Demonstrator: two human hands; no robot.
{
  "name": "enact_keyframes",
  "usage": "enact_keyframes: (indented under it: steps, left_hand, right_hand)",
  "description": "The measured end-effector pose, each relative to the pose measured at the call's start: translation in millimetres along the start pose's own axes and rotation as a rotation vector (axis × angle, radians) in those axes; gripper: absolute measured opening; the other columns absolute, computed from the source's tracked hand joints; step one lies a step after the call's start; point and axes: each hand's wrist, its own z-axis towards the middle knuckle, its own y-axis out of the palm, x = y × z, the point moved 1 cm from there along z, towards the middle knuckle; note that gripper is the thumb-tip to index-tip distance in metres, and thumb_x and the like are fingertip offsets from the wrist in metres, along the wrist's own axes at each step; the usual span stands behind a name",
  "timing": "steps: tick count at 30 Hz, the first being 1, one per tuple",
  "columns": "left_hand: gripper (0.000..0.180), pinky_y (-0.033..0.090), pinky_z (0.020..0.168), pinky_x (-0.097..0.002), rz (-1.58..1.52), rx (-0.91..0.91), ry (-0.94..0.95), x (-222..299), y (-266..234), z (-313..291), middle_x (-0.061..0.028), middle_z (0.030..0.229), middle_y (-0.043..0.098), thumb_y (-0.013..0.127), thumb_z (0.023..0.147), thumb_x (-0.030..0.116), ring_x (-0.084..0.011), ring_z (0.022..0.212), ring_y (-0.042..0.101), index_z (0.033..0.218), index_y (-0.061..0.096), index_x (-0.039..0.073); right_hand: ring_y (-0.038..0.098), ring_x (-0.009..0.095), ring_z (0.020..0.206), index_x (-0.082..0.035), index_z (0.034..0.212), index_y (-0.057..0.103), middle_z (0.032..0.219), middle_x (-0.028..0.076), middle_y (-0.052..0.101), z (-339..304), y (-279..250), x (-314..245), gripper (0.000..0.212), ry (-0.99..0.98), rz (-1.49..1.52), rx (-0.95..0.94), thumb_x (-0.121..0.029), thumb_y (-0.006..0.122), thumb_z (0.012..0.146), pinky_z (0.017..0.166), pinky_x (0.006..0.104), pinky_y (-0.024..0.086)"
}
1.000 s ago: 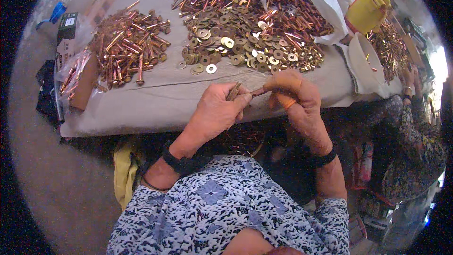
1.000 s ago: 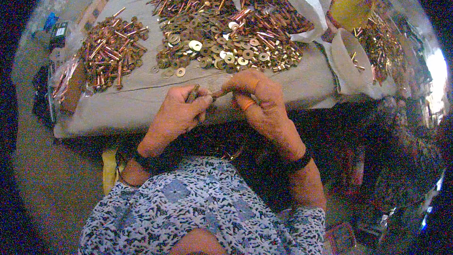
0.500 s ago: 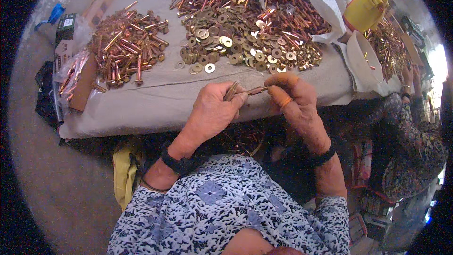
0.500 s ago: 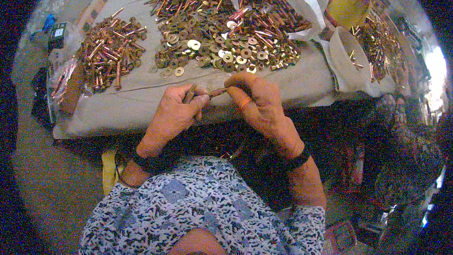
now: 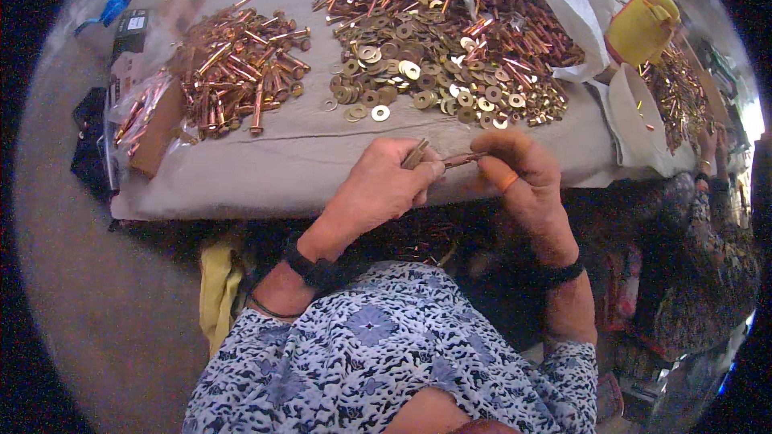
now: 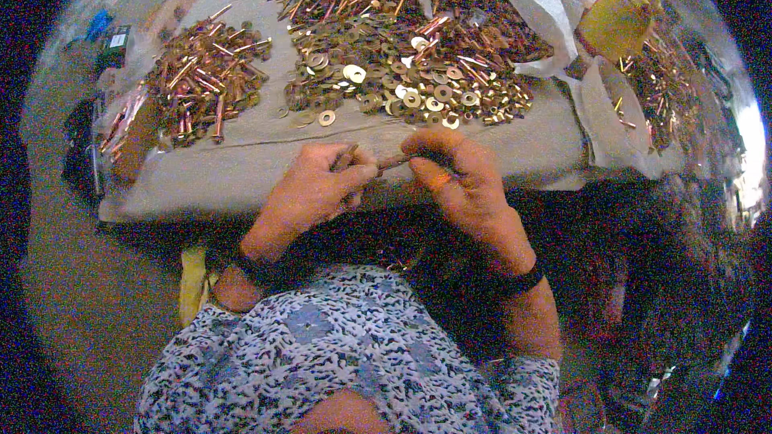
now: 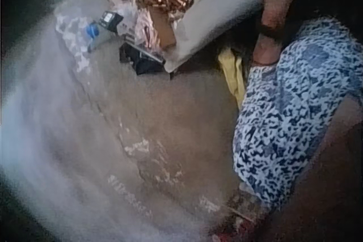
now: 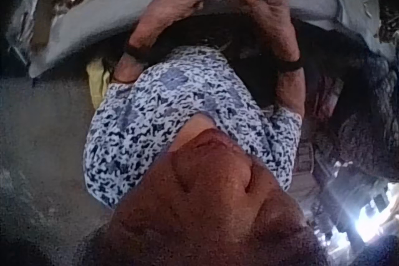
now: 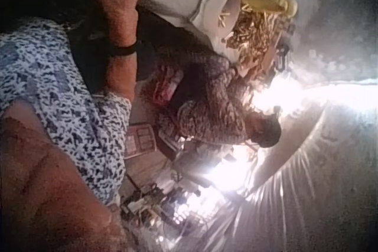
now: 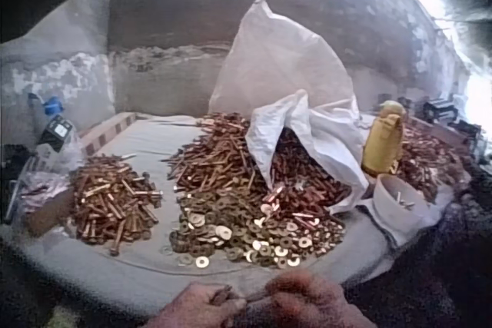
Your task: Assembling washers and bolts manually on a workbench.
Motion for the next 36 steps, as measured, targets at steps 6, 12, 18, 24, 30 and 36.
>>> enact_keyframes:
  steps: [6, 12, 18, 24, 30, 36]
  left_hand:
    - [0.019, 0.041, 0.046, -0.0264, 0.151, 0.085, 0.21, -15, 3, 3, -0.0032, 0.056, 0.054, 0.057, 0.08, 0.021, -0.0095, 0.049, 0.051, 0.082, 0.06, 0.003]
    - [0.02, 0.042, 0.048, -0.0267, 0.259, 0.189, 0.272, -20, 8, 7, -0.0043, 0.056, 0.054, 0.057, 0.079, 0.022, -0.0108, 0.05, 0.052, 0.083, 0.061, 0.002]
    - [0.015, 0.039, 0.044, -0.0246, 0.006, 0.139, 0.071, -6, 8, 3, -0.0021, 0.054, 0.053, 0.056, 0.079, 0.015, -0.0077, 0.047, 0.05, 0.079, 0.059, 0.001]
    - [0.014, 0.037, 0.04, -0.023, -0.04, 0.119, 0.069, -17, 10, 8, -0.0006, 0.053, 0.052, 0.055, 0.081, 0.016, -0.0067, 0.043, 0.047, 0.078, 0.059, 0.002]
    - [0.014, 0.033, 0.036, -0.0202, -0.096, 0.069, 0.034, -11, 9, 5, 0.0005, 0.052, 0.051, 0.055, 0.082, 0.017, -0.005, 0.041, 0.044, 0.079, 0.058, 0.004]
    - [0.014, 0.033, 0.036, -0.0201, -0.114, 0.049, 0.024, -11, 10, 5, 0.0003, 0.053, 0.051, 0.055, 0.082, 0.017, -0.0052, 0.041, 0.044, 0.08, 0.057, 0.003]
  right_hand:
    - [0.056, 0.026, 0.061, -0.002, 0.085, 0.057, 0.069, 0.013, 0.059, 2, -4, -7, 0.021, -0.249, -0.501, 0.0, -0.023, 0.054, 0.082, 0.055, 0.0336, 0.044]
    - [0.057, 0.028, 0.064, -0.002, 0.084, 0.058, 0.071, 0.014, 0.059, 6, -11, 5, 0.023, 0.005, -0.645, -0.057, -0.024, 0.056, 0.082, 0.056, 0.0342, 0.044]
    - [0.058, 0.02, 0.066, 0.0, 0.083, 0.059, 0.075, 0.011, 0.061, 7, -7, 9, 0.018, -0.21, -0.32, 0.061, -0.017, 0.061, 0.078, 0.06, 0.0308, 0.046]
    - [0.055, 0.02, 0.06, -0.001, 0.08, 0.058, 0.069, 0.01, 0.058, 7, -10, 1, 0.016, 0.005, -0.242, 0.159, -0.017, 0.06, 0.078, 0.055, 0.0292, 0.043]
    - [0.052, 0.025, 0.058, -0.002, 0.077, 0.057, 0.064, 0.009, 0.054, 13, -15, 11, 0.014, -0.235, -0.455, 0.09, -0.016, 0.056, 0.08, 0.054, 0.0308, 0.042]
    - [0.05, 0.024, 0.056, -0.003, 0.07, 0.054, 0.064, 0.011, 0.052, 11, -8, 15, 0.018, -0.239, -0.301, 0.275, -0.017, 0.057, 0.079, 0.051, 0.0333, 0.038]
